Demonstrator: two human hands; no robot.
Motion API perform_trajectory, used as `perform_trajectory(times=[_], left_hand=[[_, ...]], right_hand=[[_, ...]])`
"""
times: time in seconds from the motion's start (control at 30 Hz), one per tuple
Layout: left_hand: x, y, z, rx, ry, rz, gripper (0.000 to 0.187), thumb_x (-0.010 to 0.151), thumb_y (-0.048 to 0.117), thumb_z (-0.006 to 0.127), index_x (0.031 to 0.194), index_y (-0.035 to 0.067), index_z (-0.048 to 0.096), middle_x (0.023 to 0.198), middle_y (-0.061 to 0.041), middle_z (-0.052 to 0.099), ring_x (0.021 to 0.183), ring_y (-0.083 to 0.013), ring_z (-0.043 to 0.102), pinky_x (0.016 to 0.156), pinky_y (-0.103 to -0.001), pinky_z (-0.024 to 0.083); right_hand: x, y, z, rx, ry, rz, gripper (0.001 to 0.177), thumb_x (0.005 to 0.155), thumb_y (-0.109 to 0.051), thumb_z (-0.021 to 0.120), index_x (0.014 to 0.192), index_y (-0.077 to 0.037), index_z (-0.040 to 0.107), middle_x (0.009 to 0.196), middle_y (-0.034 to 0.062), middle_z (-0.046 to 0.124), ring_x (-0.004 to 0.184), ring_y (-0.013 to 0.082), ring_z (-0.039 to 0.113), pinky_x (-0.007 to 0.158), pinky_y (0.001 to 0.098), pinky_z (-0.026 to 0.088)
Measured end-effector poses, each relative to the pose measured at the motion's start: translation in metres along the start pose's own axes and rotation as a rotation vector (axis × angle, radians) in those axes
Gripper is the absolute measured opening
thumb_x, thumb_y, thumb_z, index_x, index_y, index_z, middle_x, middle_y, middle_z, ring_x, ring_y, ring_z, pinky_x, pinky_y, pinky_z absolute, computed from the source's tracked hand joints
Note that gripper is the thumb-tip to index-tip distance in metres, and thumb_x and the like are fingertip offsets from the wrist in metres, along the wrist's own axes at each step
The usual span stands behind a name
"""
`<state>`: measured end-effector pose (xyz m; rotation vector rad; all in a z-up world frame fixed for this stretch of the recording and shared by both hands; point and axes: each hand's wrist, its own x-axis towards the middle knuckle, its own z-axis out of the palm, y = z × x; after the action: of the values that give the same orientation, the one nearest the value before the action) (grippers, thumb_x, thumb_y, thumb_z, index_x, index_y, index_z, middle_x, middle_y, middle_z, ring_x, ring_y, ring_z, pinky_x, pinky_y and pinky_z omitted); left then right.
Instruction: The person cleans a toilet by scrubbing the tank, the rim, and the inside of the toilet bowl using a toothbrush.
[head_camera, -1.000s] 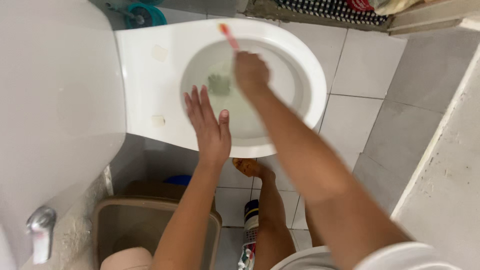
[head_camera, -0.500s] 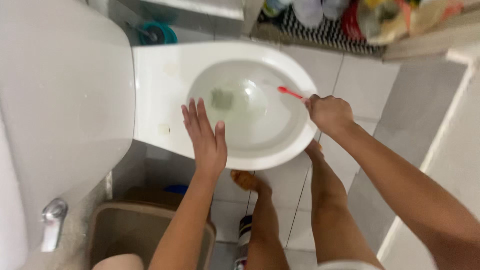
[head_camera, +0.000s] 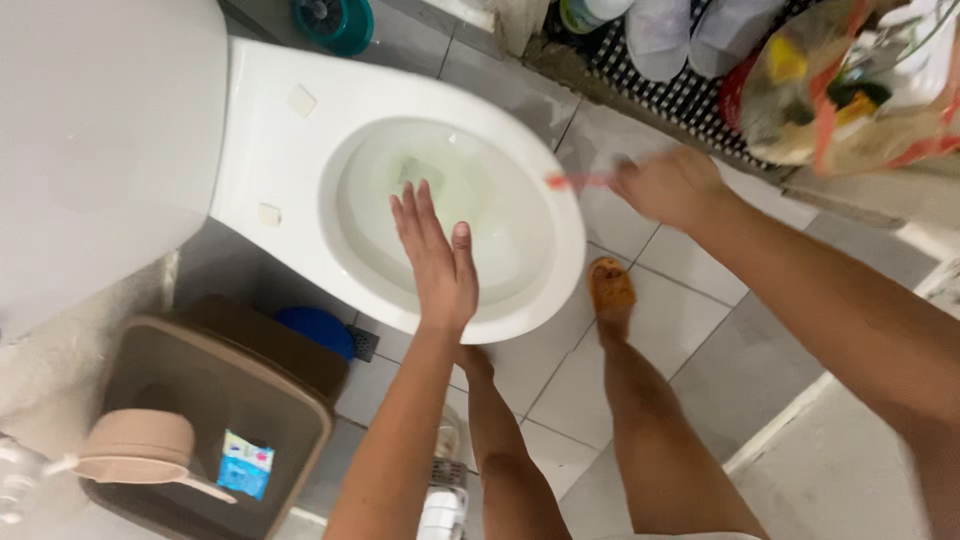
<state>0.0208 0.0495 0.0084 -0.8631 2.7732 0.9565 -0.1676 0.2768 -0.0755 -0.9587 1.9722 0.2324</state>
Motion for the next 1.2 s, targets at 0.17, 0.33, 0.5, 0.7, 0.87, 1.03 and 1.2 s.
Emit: perform_trajectory(times=[0.17, 0.33, 0.5, 0.7, 0.87, 1.03, 1.2], left_hand=[[-0.007, 0.029, 0.021, -0.099, -0.003, -0.048, 0.069, 0.112, 0.051, 0.029, 0.162, 0.005, 0.023, 0.171, -0.024, 0.016, 0.161, -0.0427, 0.003, 0.129, -0.058, 0.012], [-0.011, 0.008, 0.014, 0.023, -0.002, -0.095, 0.069, 0.111, 0.049, 0.031, 0.163, 0.004, 0.024, 0.171, -0.026, 0.017, 0.16, -0.0445, 0.005, 0.129, -0.058, 0.01], [0.0, 0.005, 0.014, 0.013, 0.085, -0.075, 0.067, 0.112, 0.047, 0.033, 0.162, 0.002, 0.024, 0.17, -0.026, 0.02, 0.161, -0.0442, 0.008, 0.13, -0.057, 0.011], [0.002, 0.019, 0.021, -0.01, 0.055, -0.092, 0.065, 0.115, 0.044, 0.03, 0.163, 0.001, 0.024, 0.171, -0.027, 0.019, 0.162, -0.045, 0.007, 0.131, -0.056, 0.012], [0.002, 0.029, 0.019, -0.075, 0.123, -0.054, 0.069, 0.116, 0.049, 0.026, 0.163, -0.001, 0.021, 0.172, -0.025, 0.021, 0.164, -0.0434, 0.009, 0.134, -0.055, 0.012], [-0.012, 0.018, 0.026, -0.075, 0.126, -0.099, 0.071, 0.113, 0.051, 0.024, 0.162, -0.001, 0.023, 0.17, -0.026, 0.02, 0.161, -0.0438, 0.01, 0.131, -0.055, 0.013], [-0.043, -0.006, 0.023, -0.036, 0.076, -0.064, 0.072, 0.113, 0.052, 0.024, 0.163, 0.0, 0.024, 0.17, -0.026, 0.02, 0.161, -0.0432, 0.01, 0.131, -0.056, 0.014]], right_hand=[[-0.026, 0.044, 0.053, -0.217, 0.072, -0.18, 0.053, 0.107, -0.052, 0.031, 0.112, -0.009, 0.062, 0.073, 0.0078, 0.07, 0.065, 0.0252, 0.073, 0.057, 0.0427, 0.061], [0.033, 0.071, -0.003, -0.174, -0.096, -0.199, 0.063, 0.11, -0.058, 0.02, 0.118, -0.018, 0.068, 0.092, 0.0104, 0.08, 0.088, 0.0278, 0.078, 0.08, 0.0463, 0.063], [0.052, 0.025, -0.054, -0.166, 0.514, -0.553, 0.073, 0.093, -0.079, 0.039, 0.124, -0.02, 0.069, 0.113, 0.013, 0.072, 0.102, 0.028, 0.072, 0.083, 0.0411, 0.059], [0.086, 0.009, -0.07, -0.177, 0.296, -0.244, 0.03, 0.108, -0.043, 0.046, 0.12, -0.029, 0.069, 0.093, 0.013, 0.074, 0.085, 0.0324, 0.075, 0.073, 0.0466, 0.059], [-0.008, 0.036, 0.035, -0.072, 0.315, -0.225, 0.056, 0.113, -0.058, 0.037, 0.114, -0.013, 0.07, 0.082, 0.0103, 0.072, 0.072, 0.027, 0.071, 0.064, 0.0421, 0.053], [-0.06, -0.005, 0.109, -0.057, -0.009, -0.216, 0.056, 0.112, -0.058, 0.03, 0.127, -0.015, 0.064, 0.075, 0.0072, 0.071, 0.064, 0.0209, 0.068, 0.058, 0.0368, 0.048], [-0.023, -0.012, 0.109, 0.003, 0.211, 0.046, 0.056, 0.118, -0.047, 0.03, 0.113, -0.008, 0.07, 0.069, 0.0076, 0.068, 0.059, 0.0236, 0.069, 0.053, 0.0382, 0.049]])
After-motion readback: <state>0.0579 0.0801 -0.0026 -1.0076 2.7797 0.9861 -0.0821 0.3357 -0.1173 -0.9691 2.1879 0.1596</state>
